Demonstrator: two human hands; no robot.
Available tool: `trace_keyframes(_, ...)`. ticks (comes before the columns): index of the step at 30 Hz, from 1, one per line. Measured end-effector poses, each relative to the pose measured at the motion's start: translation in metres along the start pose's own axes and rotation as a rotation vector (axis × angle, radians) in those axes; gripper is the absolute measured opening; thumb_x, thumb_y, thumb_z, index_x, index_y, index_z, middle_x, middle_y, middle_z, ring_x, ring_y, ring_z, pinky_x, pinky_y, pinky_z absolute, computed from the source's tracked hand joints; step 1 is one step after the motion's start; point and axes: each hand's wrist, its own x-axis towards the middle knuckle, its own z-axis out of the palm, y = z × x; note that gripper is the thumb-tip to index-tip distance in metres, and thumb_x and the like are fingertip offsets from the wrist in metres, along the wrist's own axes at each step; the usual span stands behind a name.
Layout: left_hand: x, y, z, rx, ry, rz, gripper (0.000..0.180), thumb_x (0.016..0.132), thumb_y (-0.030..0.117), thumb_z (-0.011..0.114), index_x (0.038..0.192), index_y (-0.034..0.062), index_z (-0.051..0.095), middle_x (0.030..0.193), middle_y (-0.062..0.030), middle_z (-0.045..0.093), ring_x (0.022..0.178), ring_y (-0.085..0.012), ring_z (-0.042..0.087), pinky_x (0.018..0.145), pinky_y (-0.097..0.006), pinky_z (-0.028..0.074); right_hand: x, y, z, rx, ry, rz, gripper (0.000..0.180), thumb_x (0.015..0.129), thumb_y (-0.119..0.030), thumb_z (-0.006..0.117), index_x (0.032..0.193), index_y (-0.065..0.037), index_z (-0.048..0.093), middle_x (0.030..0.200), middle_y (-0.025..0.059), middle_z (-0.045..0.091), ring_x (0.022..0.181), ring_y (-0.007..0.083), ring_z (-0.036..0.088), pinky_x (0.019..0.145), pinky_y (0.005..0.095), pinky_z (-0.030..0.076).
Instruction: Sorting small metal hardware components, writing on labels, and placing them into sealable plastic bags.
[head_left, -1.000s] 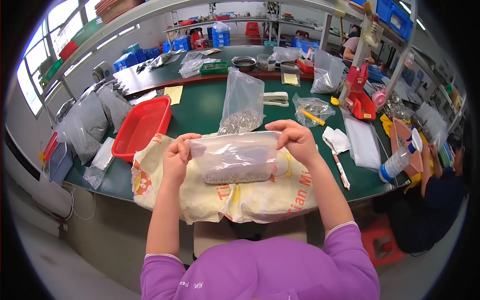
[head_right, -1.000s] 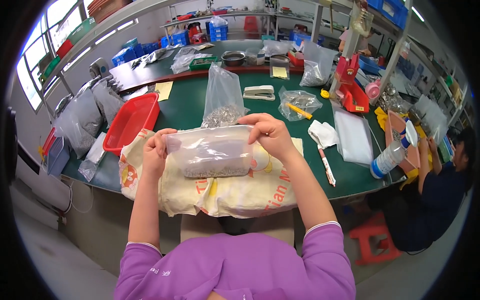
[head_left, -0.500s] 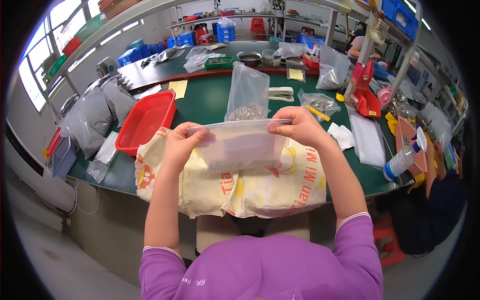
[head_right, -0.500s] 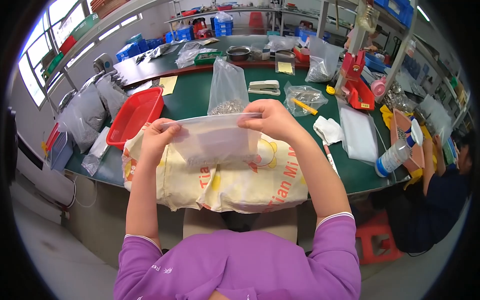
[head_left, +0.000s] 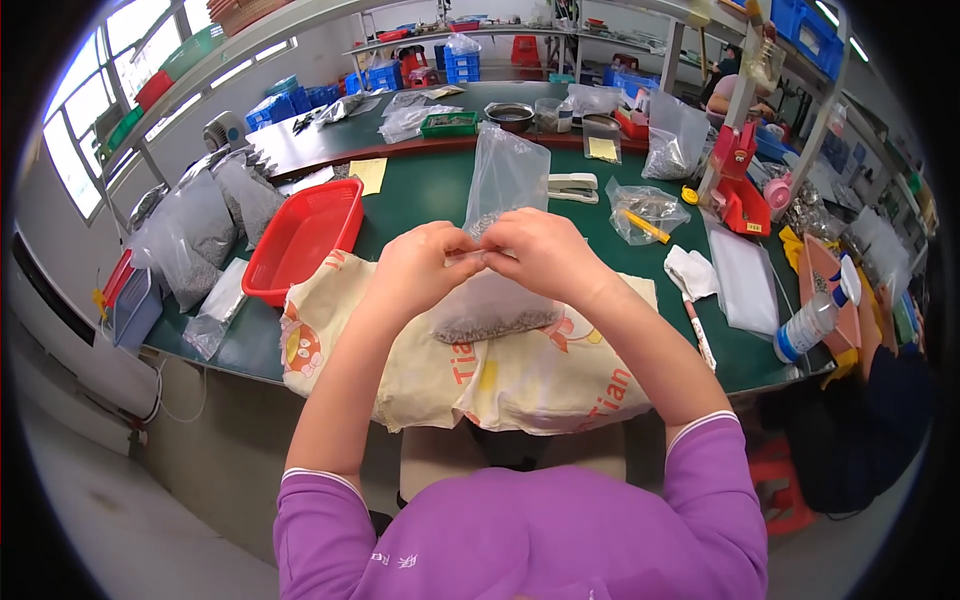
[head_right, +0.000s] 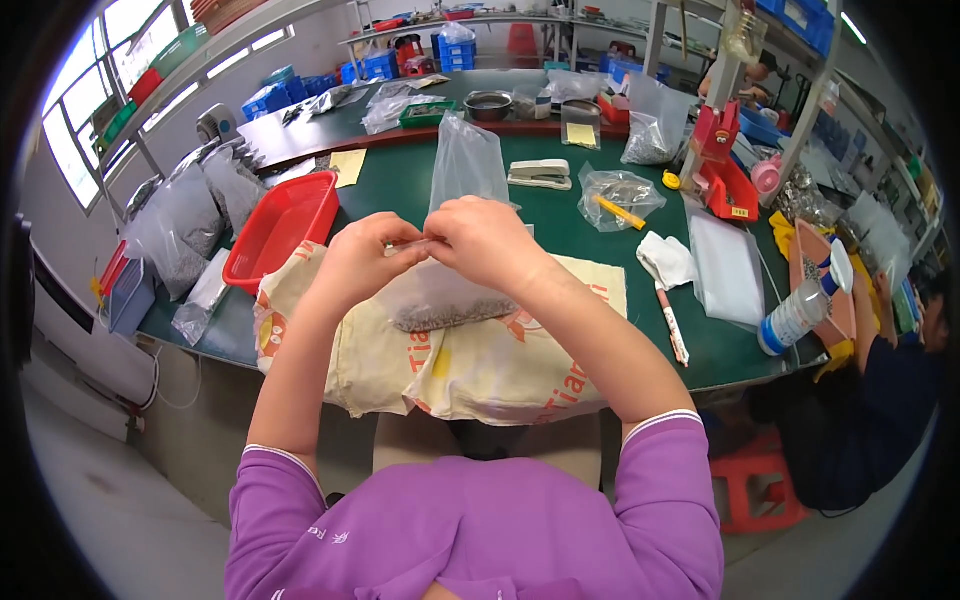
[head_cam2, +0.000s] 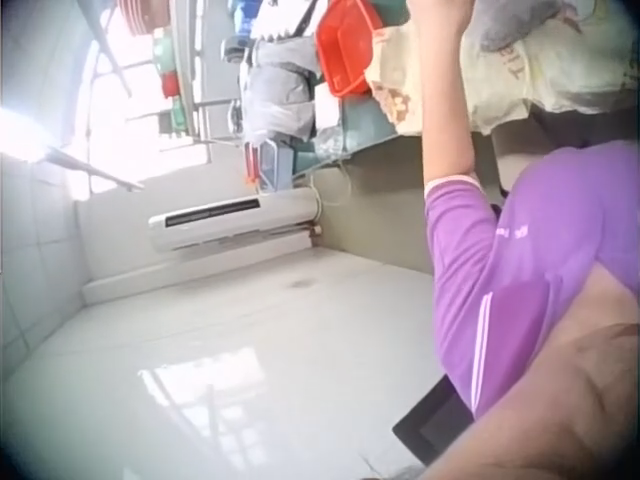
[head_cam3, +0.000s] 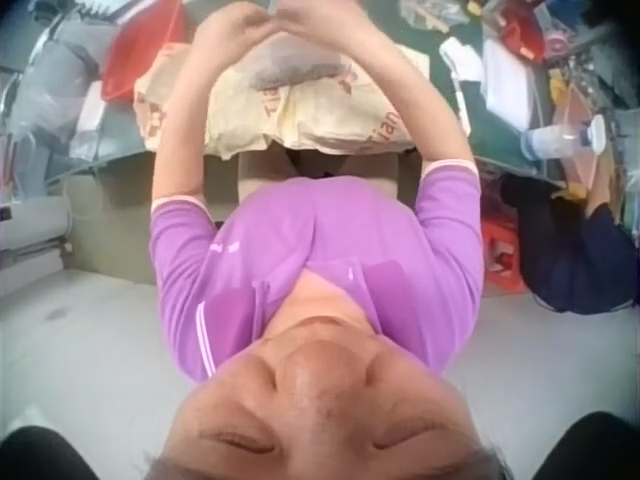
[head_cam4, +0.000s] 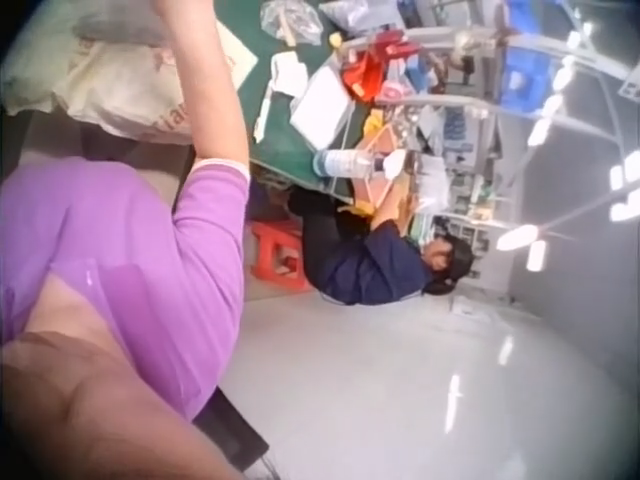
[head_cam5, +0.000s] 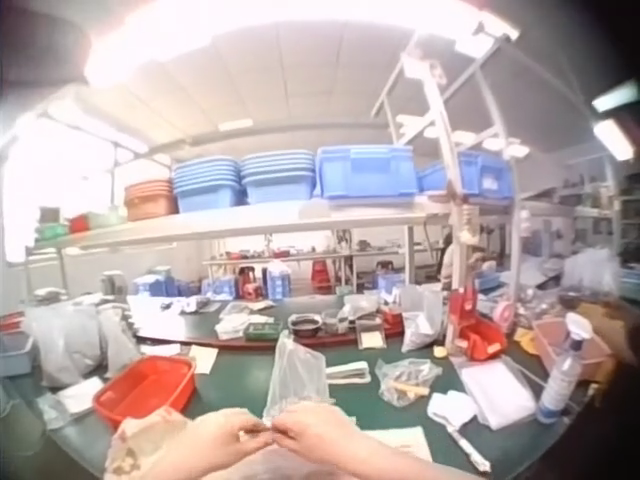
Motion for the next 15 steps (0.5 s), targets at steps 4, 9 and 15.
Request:
trace_keyframes(4, 0.000, -0.015, 0.001, 0.004, -0.077, -0.014, 0.017, 0.078, 0.021, 0.067, 0.085, 0.0060, 0.066, 0.082, -0.0068, 0.062, 0.077, -0.0248, 0.061, 0.068, -0.034, 0.049, -0.002, 0.008, -0.010, 0.000, -0.102, 0.080, 0.013, 0.079, -0.022, 0.063, 0.084, -0.010, 0.065, 0.083, 0.0056, 0.062, 0.084, 0.0258, 0.060, 0.071, 0.0378, 0.048)
trace_keyframes(9, -0.014, -0.047, -0.013, -0.150, -0.043, 0.028, 0.011, 0.078, 0.009, 0.067, 0.085, 0.0006, 0.064, 0.079, -0.0087, 0.061, 0.072, -0.0209, 0.061, 0.065, -0.031, 0.048, -0.022, 0.043, -0.038, 0.116, -0.102, 0.085, 0.011, 0.078, -0.012, 0.067, 0.086, -0.005, 0.066, 0.078, 0.0088, 0.062, 0.076, 0.0241, 0.060, 0.067, 0.0333, 0.049)
trace_keyframes(15, -0.019, -0.055, -0.025, -0.266, 0.046, -0.129, 0.011, 0.079, 0.008, 0.069, 0.082, -0.0001, 0.062, 0.073, -0.0063, 0.060, 0.063, -0.0120, 0.056, 0.058, -0.026, 0.045, -0.026, 0.047, -0.043, -0.071, 0.088, -0.012, 0.014, 0.076, -0.017, 0.071, 0.075, -0.006, 0.061, 0.067, 0.0077, 0.058, 0.067, 0.0261, 0.057, 0.060, 0.0355, 0.046)
